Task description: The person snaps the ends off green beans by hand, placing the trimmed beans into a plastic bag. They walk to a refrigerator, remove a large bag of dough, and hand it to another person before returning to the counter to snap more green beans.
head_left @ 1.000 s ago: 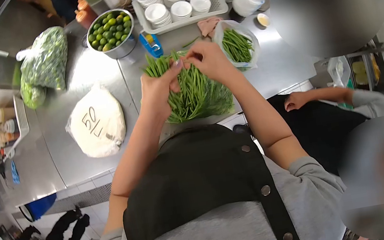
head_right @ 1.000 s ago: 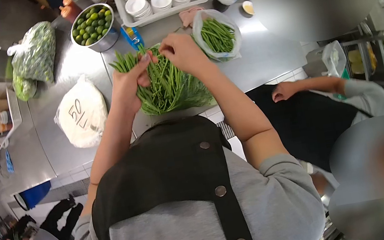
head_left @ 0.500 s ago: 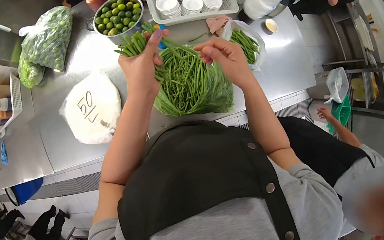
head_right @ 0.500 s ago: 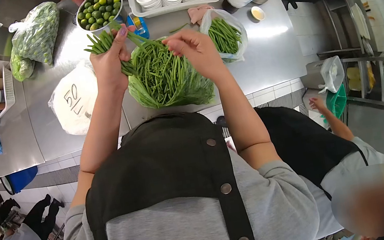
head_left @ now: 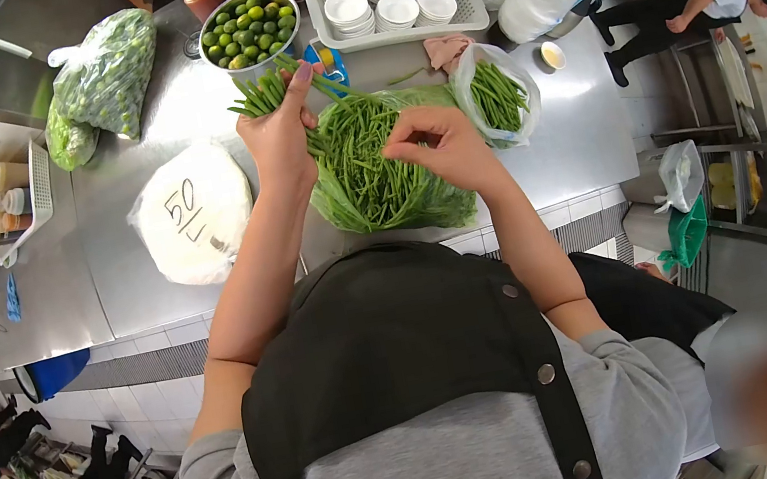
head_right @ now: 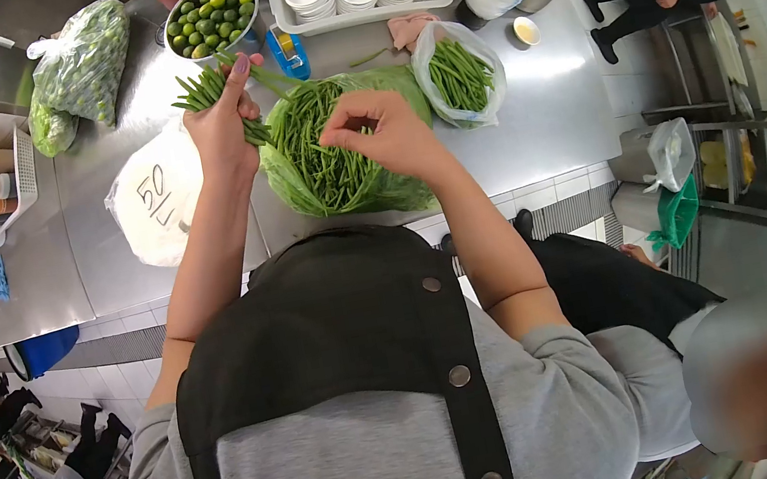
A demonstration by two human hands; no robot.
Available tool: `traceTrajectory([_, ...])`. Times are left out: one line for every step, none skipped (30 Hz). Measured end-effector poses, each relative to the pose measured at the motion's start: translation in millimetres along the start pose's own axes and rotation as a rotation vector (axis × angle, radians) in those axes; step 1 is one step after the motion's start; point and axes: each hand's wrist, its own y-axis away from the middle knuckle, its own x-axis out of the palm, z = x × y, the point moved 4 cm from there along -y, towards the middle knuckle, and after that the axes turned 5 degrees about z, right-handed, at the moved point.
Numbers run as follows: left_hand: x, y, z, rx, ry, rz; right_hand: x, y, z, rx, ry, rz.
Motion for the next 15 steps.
traceTrajectory([-0.4, 0.4, -0.3, 0.011, 0.0, -0.008, -0.1, -1.2, -13.0, 0.025, 0.078, 0.007])
traceTrajectory([-0.9, 0.9, -0.2, 0.026, -0.016, -0.011, -0.4, -0.6, -21.9, 0.051, 0.157, 0.012])
traceTrajectory([-0.7, 1.4, 0.1, 0.041, -0.031, -0.013, 2.1, 0.0, -21.1, 0.082, 0.097, -0.022])
traceTrajectory([-0.5, 1.8, 0.7, 0.055, -0.046, -0.015, 7.9, -0.5, -19.3, 0.113, 0.037, -0.057])
traceTrajectory([0.0, 2.7, 1.0, 0.073, -0.044, -0.011, 13.4, -2.2, -17.0, 0.144, -0.024, -0.091])
traceTrajectory([0.6, 4.7, 1.5, 0.088, -0.043, -0.007, 16.5, -4.9, -15.4, 0.193, -0.082, -0.137])
traceTrajectory([1.3, 7.0, 2.2, 0.103, -0.042, -0.002, 18.4, -8.6, -13.1, 0.243, -0.14, -0.183])
traceTrajectory([1.9, 9.0, 3.4, 0.107, -0.053, -0.01, 19.5, -11.5, -12.7, 0.291, -0.197, -0.23])
traceTrajectory([3.1, 10.5, 4.6, 0.112, -0.063, -0.015, 21.4, -14.8, -11.4, 0.27, -0.234, -0.237])
traceTrajectory([4.3, 11.5, 5.4, 0.118, -0.073, -0.02, 22.9, -17.8, -10.5, 0.247, -0.272, -0.246])
traceTrajectory([5.2, 12.2, 5.7, 0.116, -0.079, -0.014, 22.8, -19.6, -10.6, 0.225, -0.311, -0.254])
traceTrajectory([5.3, 13.0, 6.0, 0.111, -0.089, -0.007, 20.7, -22.7, -12.3, 0.141, -0.329, -0.243])
traceTrajectory([4.6, 14.1, 6.4, 0.104, -0.102, 0.001, 18.4, -25.9, -17.1, 0.058, -0.35, -0.235])
traceTrajectory([3.1, 15.0, 8.0, 0.072, -0.064, 0.02, 17.7, -27.0, -19.7, -0.025, -0.37, -0.229])
traceTrajectory([1.8, 14.7, 9.7, 0.042, -0.023, 0.036, 15.1, -27.4, -16.5, -0.035, -0.409, -0.23])
